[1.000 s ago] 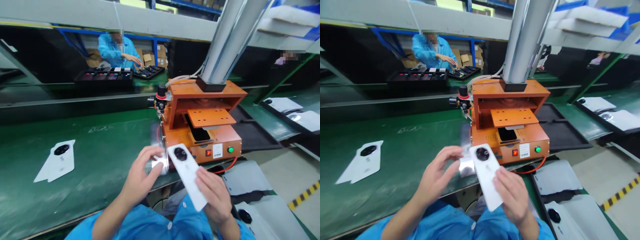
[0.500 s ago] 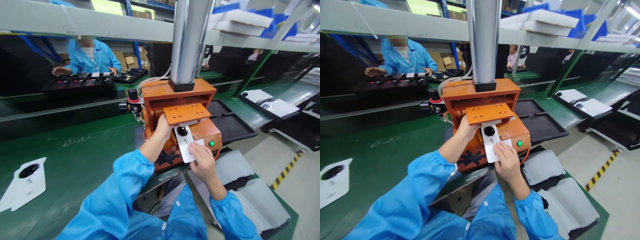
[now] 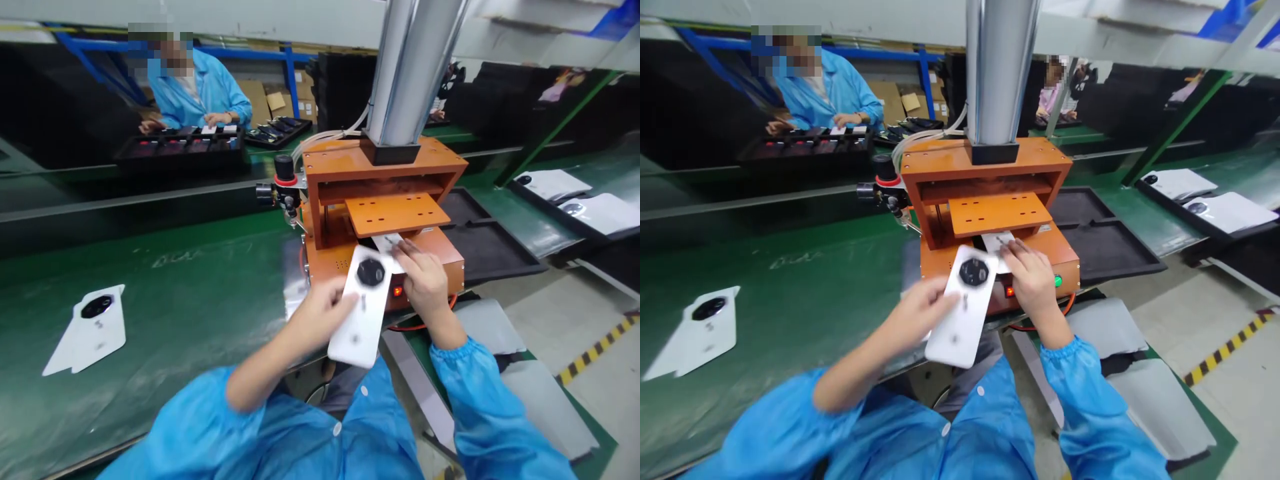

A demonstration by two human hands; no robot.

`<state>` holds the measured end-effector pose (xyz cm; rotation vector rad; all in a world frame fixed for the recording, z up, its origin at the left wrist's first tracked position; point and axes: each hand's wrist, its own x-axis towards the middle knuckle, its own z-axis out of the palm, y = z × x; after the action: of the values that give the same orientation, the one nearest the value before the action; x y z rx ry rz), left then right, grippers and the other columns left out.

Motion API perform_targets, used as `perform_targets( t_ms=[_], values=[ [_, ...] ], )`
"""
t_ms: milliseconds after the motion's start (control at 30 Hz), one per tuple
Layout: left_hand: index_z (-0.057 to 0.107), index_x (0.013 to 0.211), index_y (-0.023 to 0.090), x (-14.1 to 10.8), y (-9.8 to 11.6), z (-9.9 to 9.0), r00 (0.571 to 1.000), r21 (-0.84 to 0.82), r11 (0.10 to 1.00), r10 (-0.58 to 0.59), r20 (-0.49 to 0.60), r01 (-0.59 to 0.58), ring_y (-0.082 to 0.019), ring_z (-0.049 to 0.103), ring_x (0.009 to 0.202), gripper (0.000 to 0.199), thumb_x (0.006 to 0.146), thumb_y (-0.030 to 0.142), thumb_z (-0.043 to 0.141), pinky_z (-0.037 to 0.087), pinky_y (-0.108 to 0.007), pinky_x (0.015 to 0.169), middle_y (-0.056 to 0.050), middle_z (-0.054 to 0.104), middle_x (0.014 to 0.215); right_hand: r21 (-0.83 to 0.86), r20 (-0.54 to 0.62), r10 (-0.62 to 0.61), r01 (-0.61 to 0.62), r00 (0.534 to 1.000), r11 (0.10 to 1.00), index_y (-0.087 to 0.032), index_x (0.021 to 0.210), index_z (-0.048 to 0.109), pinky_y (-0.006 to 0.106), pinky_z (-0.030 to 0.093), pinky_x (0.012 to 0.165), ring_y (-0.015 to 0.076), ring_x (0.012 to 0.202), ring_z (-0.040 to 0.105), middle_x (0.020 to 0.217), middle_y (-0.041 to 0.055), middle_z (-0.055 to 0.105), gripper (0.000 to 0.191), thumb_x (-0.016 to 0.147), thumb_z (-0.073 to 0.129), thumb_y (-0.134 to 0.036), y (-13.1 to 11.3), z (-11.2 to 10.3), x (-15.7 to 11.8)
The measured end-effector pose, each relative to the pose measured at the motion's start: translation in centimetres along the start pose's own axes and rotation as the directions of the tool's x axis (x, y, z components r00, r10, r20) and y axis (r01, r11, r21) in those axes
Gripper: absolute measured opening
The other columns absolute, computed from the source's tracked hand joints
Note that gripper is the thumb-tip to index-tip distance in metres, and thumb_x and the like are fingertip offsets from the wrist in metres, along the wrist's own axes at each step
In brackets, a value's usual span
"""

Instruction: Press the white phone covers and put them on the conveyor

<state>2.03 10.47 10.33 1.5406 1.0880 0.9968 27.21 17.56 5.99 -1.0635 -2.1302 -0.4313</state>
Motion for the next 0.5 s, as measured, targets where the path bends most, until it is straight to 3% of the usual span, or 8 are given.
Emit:
perform_targets(
  t_ms=[100,200,333,500],
  values=[
    [0.069,0.092,0.017,-6.4,-2.1,0.5,0.98,0.173,0.985,-0.044,0.193,0.01,-0.016,0.062,0.073,0.031,0.101,0.04,0.051,0.046,-0.025,0.064,-0.004,0.071,0.084,0.007,0.181,-0.033,0.032,0.983,0.999,-0.019,0.137,0.064,0.041,0.05,0.107,0.0247,0.133,0.06,0.138,0.0117,0.067,0.045,0.099,0.042,-0.01,0.4,0.8,2.7],
    [0.069,0.093,0.017,-10.2,-4.7,1.5,0.979,0.191,0.98,-0.087,0.185,0.051,-0.017,0.062,0.073,0.037,0.103,0.044,0.047,0.047,-0.026,0.067,-0.005,0.071,0.084,0.0,0.29,-0.025,0.026,0.957,1.0,-0.017,0.135,0.067,0.042,0.051,0.105,0.0255,0.126,0.064,0.134,0.0122,0.069,0.043,0.099,0.042,-0.011,0.6,1.2,4.3],
    [0.068,0.096,0.017,-11.7,-7.1,2.2,0.984,0.163,0.981,-0.129,0.121,0.108,-0.019,0.064,0.08,0.039,0.104,0.047,0.044,0.049,-0.028,0.072,-0.007,0.071,0.09,0.027,0.368,-0.04,0.032,0.929,0.999,-0.017,0.136,0.067,0.046,0.053,0.106,0.0268,0.126,0.064,0.137,0.0104,0.068,0.05,0.092,0.045,-0.005,0.8,0.8,4.9],
    [0.065,0.091,0.018,-11.7,-8.1,2.1,0.99,0.239,0.97,-0.068,0.122,0.037,-0.018,0.061,0.075,0.036,0.105,0.042,0.042,0.046,-0.029,0.071,-0.005,0.069,0.084,0.043,0.46,-0.041,0.024,0.887,0.999,-0.017,0.134,0.068,0.045,0.053,0.111,0.0267,0.13,0.063,0.138,0.0094,0.068,0.054,0.083,0.051,-0.008,1.0,-0.3,5.2]
  ],
)
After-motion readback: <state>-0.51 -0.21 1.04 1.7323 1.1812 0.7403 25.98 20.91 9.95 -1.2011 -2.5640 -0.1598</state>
